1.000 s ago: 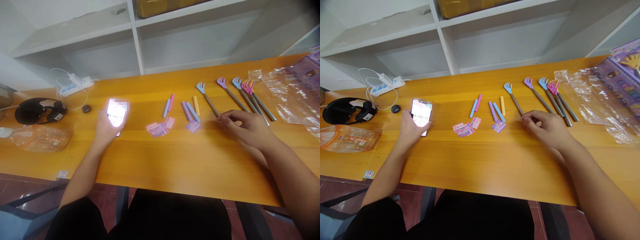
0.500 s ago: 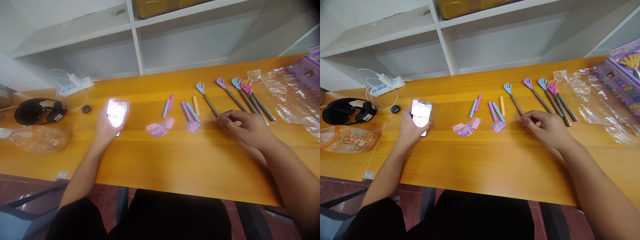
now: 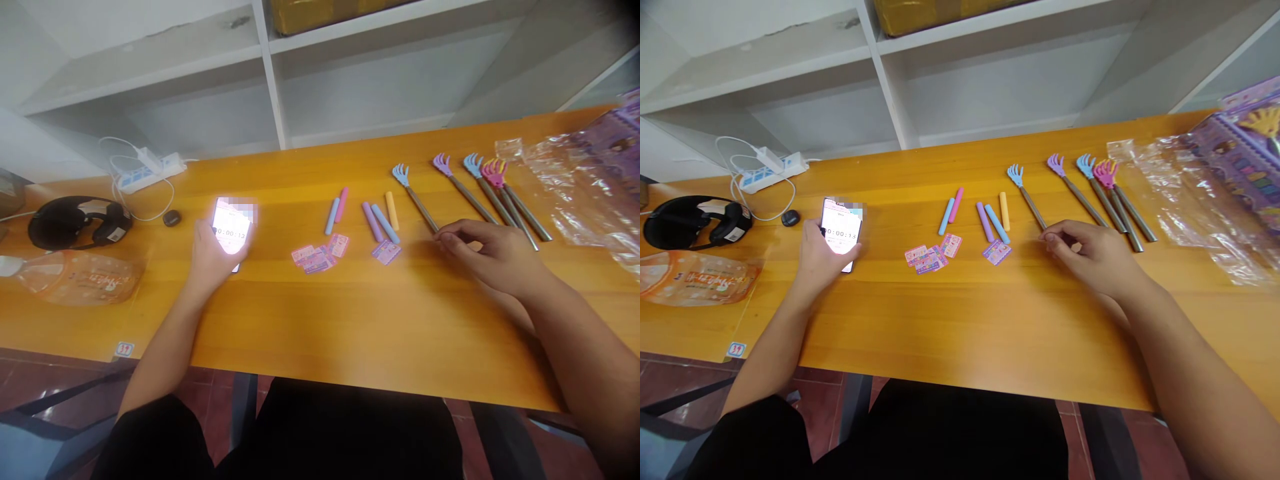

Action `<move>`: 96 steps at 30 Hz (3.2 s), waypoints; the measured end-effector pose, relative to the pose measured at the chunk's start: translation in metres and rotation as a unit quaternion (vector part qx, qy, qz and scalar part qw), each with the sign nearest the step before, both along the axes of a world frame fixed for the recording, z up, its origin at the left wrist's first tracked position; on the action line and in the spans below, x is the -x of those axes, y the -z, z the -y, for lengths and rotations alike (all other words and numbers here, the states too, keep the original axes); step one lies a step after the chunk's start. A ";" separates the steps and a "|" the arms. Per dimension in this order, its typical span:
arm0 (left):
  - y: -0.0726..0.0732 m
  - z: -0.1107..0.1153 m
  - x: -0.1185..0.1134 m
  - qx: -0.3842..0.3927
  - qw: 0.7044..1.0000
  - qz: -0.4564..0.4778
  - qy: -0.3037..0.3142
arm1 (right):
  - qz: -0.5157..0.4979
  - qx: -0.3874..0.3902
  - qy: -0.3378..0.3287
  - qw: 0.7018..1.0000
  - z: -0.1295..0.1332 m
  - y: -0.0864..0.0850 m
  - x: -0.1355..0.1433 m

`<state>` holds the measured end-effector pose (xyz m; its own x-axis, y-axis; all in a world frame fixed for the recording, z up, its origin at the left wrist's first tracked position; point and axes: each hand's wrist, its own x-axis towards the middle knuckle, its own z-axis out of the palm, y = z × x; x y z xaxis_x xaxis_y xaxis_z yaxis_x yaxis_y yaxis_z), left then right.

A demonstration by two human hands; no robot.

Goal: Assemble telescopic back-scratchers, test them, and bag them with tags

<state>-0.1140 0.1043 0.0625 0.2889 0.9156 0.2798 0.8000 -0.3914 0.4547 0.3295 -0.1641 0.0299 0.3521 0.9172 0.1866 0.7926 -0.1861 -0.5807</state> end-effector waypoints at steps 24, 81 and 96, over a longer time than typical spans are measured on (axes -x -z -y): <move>-0.002 0.000 -0.001 0.009 1.000 -0.006 -0.003 | 0.002 0.018 -0.001 1.000 0.001 -0.001 -0.001; -0.001 -0.073 0.081 0.050 0.981 -0.161 -0.099 | 0.023 0.008 -0.034 0.999 0.003 0.001 -0.004; -0.001 -0.087 0.089 0.033 0.949 -0.293 -0.109 | 0.019 0.007 -0.036 0.999 0.006 0.001 -0.005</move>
<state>-0.2033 0.1916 0.0633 0.1784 0.9816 0.0685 0.9820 -0.1731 -0.0760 0.3343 -0.1700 0.0293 0.2785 0.9423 0.1855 0.8252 -0.1360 -0.5482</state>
